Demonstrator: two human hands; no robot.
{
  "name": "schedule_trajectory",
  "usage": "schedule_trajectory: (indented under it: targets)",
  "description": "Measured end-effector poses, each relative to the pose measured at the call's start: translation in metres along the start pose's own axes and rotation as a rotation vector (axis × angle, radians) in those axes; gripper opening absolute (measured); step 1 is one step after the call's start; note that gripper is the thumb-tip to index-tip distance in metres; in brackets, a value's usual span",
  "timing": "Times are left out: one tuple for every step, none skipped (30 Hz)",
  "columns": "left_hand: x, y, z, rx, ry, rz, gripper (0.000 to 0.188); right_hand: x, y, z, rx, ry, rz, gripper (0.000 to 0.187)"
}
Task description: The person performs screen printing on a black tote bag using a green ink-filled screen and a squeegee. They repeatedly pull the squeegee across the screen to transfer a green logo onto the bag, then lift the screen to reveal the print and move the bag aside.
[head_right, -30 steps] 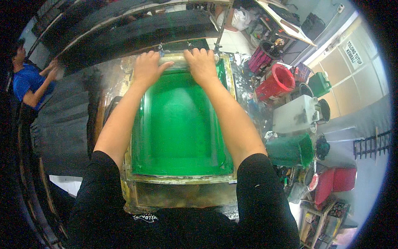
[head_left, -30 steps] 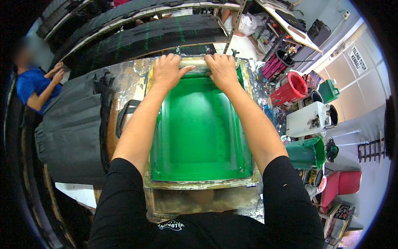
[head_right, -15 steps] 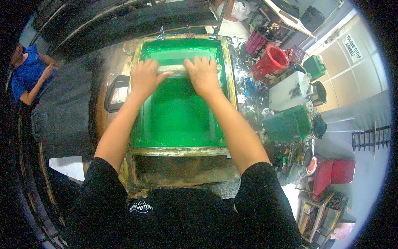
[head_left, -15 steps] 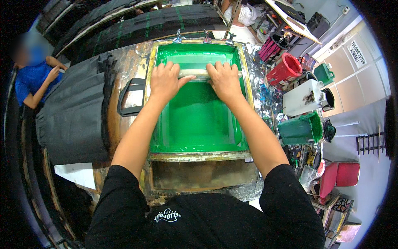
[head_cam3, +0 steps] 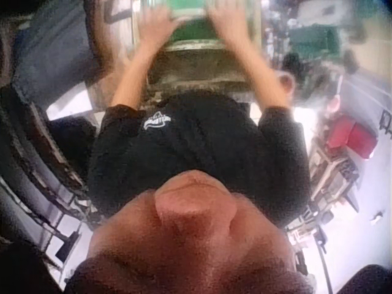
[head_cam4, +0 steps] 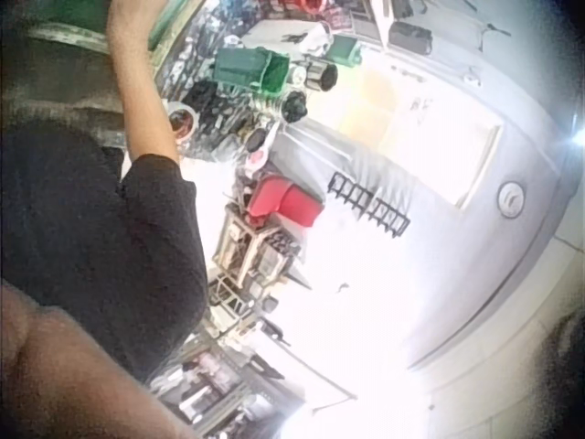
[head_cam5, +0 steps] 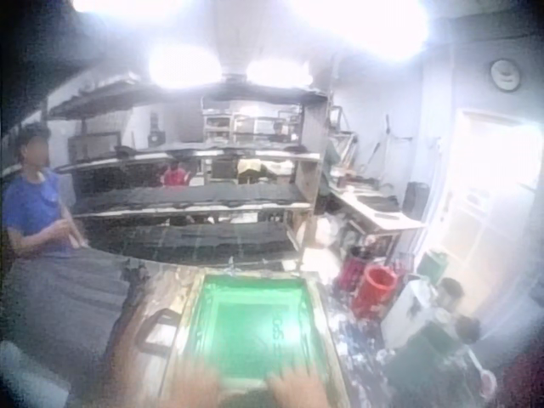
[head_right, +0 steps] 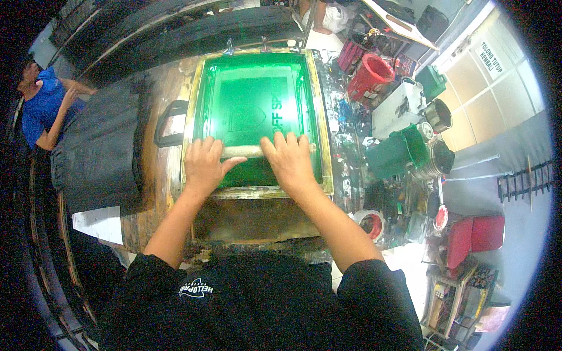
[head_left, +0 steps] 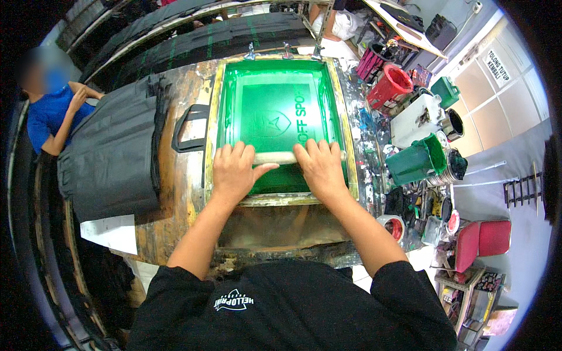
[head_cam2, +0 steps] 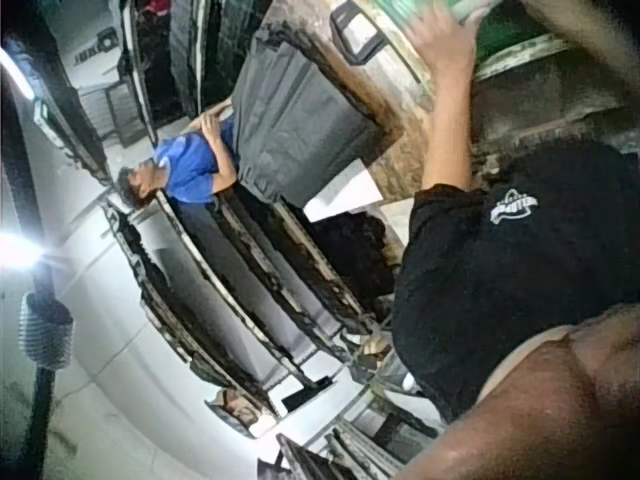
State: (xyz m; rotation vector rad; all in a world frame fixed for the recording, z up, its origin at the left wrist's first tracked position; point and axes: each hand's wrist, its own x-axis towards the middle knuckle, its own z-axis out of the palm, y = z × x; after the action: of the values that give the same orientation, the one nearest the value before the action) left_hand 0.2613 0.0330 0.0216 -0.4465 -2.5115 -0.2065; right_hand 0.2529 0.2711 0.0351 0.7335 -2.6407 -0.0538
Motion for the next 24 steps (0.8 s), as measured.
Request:
schedule_trajectory:
  targets:
    - [-0.007,0.005,-0.007,0.003,-0.006,0.002,0.061,-0.008,-0.004,-0.005,0.005,-0.011,0.003,0.023]
    - [-0.014,0.009,-0.013,0.008,-0.013,0.003,0.061,-0.016,-0.008,-0.01,0.012,-0.021,0.006,0.024]
    - [-0.022,0.013,-0.019,0.022,-0.04,-0.001,0.061,-0.024,-0.012,-0.017,0.019,-0.033,-0.006,0.025]
    - [-0.03,0.017,-0.023,0.008,-0.037,0.001,0.061,-0.032,-0.016,-0.02,0.02,-0.037,-0.01,0.026]
    - [-0.037,0.02,-0.026,-0.005,-0.035,0.003,0.062,-0.039,-0.02,-0.022,0.021,-0.04,-0.013,0.026]
    - [-0.041,0.021,-0.028,-0.018,-0.032,0.005,0.062,-0.042,-0.021,-0.024,0.023,-0.043,-0.018,0.027]
    - [-0.041,0.022,-0.031,-0.024,-0.009,0.03,0.059,-0.044,-0.022,-0.027,0.015,-0.034,-0.028,0.027]
    - [-0.04,0.021,-0.031,-0.057,-0.028,0.003,0.06,-0.042,-0.021,-0.026,0.035,-0.033,-0.017,0.028]
    - [-0.039,0.02,-0.029,-0.089,-0.046,-0.025,0.062,-0.038,-0.018,-0.024,0.054,-0.032,-0.008,0.029]
    - [-0.038,0.018,-0.029,-0.119,-0.065,-0.052,0.064,-0.034,-0.018,-0.025,0.075,-0.03,0.002,0.03]
    - [-0.041,0.016,-0.029,-0.168,-0.025,-0.029,0.07,-0.033,-0.019,-0.03,0.107,-0.078,0.015,0.032]
    - [-0.047,0.012,-0.032,-0.215,0.017,-0.005,0.077,-0.032,-0.021,-0.038,0.139,-0.125,0.028,0.035]
    - [-0.052,0.006,-0.033,-0.265,0.061,0.023,0.086,-0.031,-0.021,-0.042,0.167,-0.17,0.044,0.038]
    - [-0.06,0.001,-0.035,-0.245,0.072,-0.006,0.094,-0.034,-0.02,-0.042,0.193,-0.118,0.038,0.041]
    - [-0.071,-0.006,-0.038,-0.224,0.083,-0.035,0.102,-0.04,-0.019,-0.041,0.218,-0.065,0.032,0.045]
    - [-0.084,-0.013,-0.041,-0.2,0.094,-0.061,0.111,-0.047,-0.02,-0.036,0.246,-0.009,0.027,0.048]
    - [-0.097,-0.023,-0.041,-0.134,0.025,-0.17,0.124,-0.054,-0.023,-0.028,0.214,0.064,0.045,0.051]
    - [-0.11,-0.03,-0.04,-0.109,-0.037,-0.268,0.123,-0.059,-0.029,-0.029,0.205,0.072,0.065,0.049]
    - [-0.121,-0.036,-0.041,-0.08,-0.102,-0.366,0.123,-0.064,-0.036,-0.028,0.2,0.079,0.085,0.047]
    - [-0.128,-0.042,-0.039,-0.051,-0.168,-0.463,0.123,-0.067,-0.041,-0.027,0.194,0.085,0.106,0.046]
    - [-0.131,-0.047,-0.035,-0.099,-0.217,-0.503,0.112,-0.069,-0.042,-0.025,0.235,0.032,0.114,0.045]
    - [-0.132,-0.047,-0.034,-0.102,-0.22,-0.498,0.107,-0.07,-0.042,-0.023,0.235,0.037,0.105,0.046]
    - [-0.132,-0.047,-0.035,-0.105,-0.224,-0.493,0.103,-0.072,-0.041,-0.023,0.236,0.041,0.096,0.046]
    - [-0.133,-0.047,-0.035,-0.109,-0.228,-0.488,0.098,-0.072,-0.041,-0.022,0.236,0.045,0.088,0.046]
